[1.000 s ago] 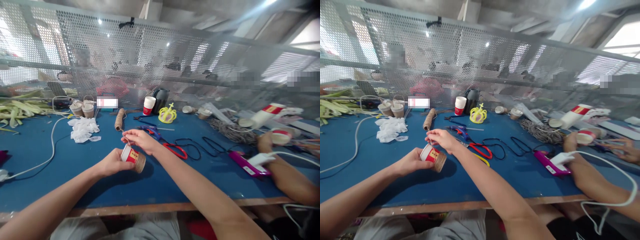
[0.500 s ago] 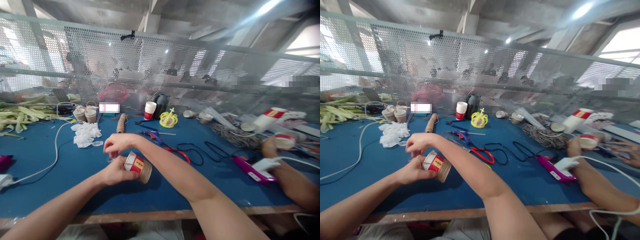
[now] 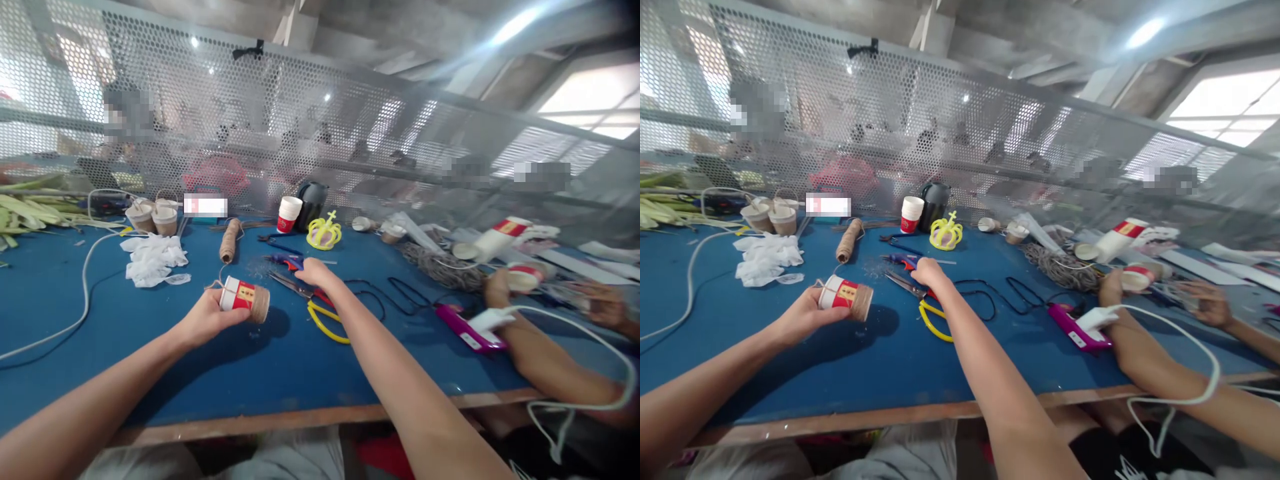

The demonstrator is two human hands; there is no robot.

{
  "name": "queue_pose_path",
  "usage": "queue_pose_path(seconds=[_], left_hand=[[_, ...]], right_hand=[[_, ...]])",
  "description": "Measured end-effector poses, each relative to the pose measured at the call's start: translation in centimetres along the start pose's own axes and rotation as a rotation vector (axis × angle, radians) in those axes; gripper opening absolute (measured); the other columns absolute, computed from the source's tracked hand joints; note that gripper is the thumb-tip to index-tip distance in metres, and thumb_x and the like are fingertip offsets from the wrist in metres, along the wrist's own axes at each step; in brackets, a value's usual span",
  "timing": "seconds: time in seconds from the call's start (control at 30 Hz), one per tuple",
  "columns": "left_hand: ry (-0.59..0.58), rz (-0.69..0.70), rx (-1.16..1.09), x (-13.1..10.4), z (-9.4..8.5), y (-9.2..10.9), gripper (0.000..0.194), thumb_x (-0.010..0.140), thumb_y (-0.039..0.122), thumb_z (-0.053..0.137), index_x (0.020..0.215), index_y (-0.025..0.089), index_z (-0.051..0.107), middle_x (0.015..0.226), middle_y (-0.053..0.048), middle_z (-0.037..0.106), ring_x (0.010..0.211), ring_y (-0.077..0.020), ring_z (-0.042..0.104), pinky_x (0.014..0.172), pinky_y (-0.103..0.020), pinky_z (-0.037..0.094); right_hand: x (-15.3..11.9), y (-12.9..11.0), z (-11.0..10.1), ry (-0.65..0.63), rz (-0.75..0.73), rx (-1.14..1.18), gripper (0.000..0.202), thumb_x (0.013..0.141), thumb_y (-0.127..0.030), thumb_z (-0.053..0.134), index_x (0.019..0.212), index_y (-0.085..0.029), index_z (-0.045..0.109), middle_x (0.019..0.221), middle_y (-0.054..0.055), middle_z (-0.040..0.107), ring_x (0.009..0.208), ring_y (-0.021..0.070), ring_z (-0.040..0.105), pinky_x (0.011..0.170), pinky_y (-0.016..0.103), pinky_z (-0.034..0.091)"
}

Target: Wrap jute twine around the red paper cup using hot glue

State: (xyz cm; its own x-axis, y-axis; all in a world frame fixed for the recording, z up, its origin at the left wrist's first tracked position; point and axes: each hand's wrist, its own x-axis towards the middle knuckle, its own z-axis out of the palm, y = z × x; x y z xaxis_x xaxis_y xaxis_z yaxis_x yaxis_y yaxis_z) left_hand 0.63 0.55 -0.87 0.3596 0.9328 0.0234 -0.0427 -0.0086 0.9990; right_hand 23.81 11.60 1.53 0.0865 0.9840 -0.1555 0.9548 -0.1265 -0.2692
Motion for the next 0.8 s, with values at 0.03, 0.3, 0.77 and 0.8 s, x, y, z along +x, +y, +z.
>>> queue_pose_path(seconds=[0.03, 0.3, 0.77, 0.8], left_hand=[[0.007, 0.008, 0.002, 0.1, -0.1, 0.0, 0.022, 0.059, 0.026, 0.069, 0.073, 0.010, 0.066, 0.069, -0.003, 0.067, 0.061, -0.0123, 0.056, 0.063, -0.023, 0.043], [0.075, 0.036, 0.074, 0.5, -1.1, 0.0, 0.025, 0.059, 0.027, 0.067, 0.077, 0.009, 0.067, 0.075, -0.005, 0.069, 0.067, -0.0154, 0.060, 0.068, -0.026, 0.046], [0.163, 0.067, 0.207, 1.0, -1.9, 0.2, 0.025, 0.061, 0.028, 0.064, 0.077, 0.010, 0.066, 0.075, -0.006, 0.069, 0.065, -0.0157, 0.060, 0.066, -0.026, 0.047], [0.166, 0.075, 0.220, 1.0, -2.0, 0.1, 0.025, 0.061, 0.028, 0.063, 0.078, 0.010, 0.066, 0.075, -0.005, 0.069, 0.065, -0.0154, 0.060, 0.066, -0.026, 0.047]], right_hand=[[0.1, 0.0, 0.4, 0.010, 0.008, 0.032, 0.030, 0.083, -0.029, 0.049, 0.110, -0.016, 0.050, 0.111, 0.008, 0.052, 0.094, 0.0182, 0.054, 0.077, 0.037, 0.046], [-3.4, -1.2, -0.9, 0.077, -0.134, 0.487, 0.032, 0.078, -0.017, 0.052, 0.109, -0.011, 0.042, 0.087, 0.007, 0.064, 0.073, 0.0114, 0.061, 0.062, 0.021, 0.050], [-11.3, -2.5, -1.0, -0.038, -0.495, 0.675, 0.020, 0.074, -0.033, 0.054, 0.070, -0.013, 0.053, 0.043, -0.004, 0.049, 0.036, 0.0072, 0.045, 0.039, 0.020, 0.039], [-11.5, -2.6, -1.0, -0.020, -0.492, 0.633, 0.020, 0.073, -0.033, 0.054, 0.068, -0.014, 0.053, 0.043, -0.003, 0.049, 0.035, 0.0077, 0.046, 0.040, 0.020, 0.039]])
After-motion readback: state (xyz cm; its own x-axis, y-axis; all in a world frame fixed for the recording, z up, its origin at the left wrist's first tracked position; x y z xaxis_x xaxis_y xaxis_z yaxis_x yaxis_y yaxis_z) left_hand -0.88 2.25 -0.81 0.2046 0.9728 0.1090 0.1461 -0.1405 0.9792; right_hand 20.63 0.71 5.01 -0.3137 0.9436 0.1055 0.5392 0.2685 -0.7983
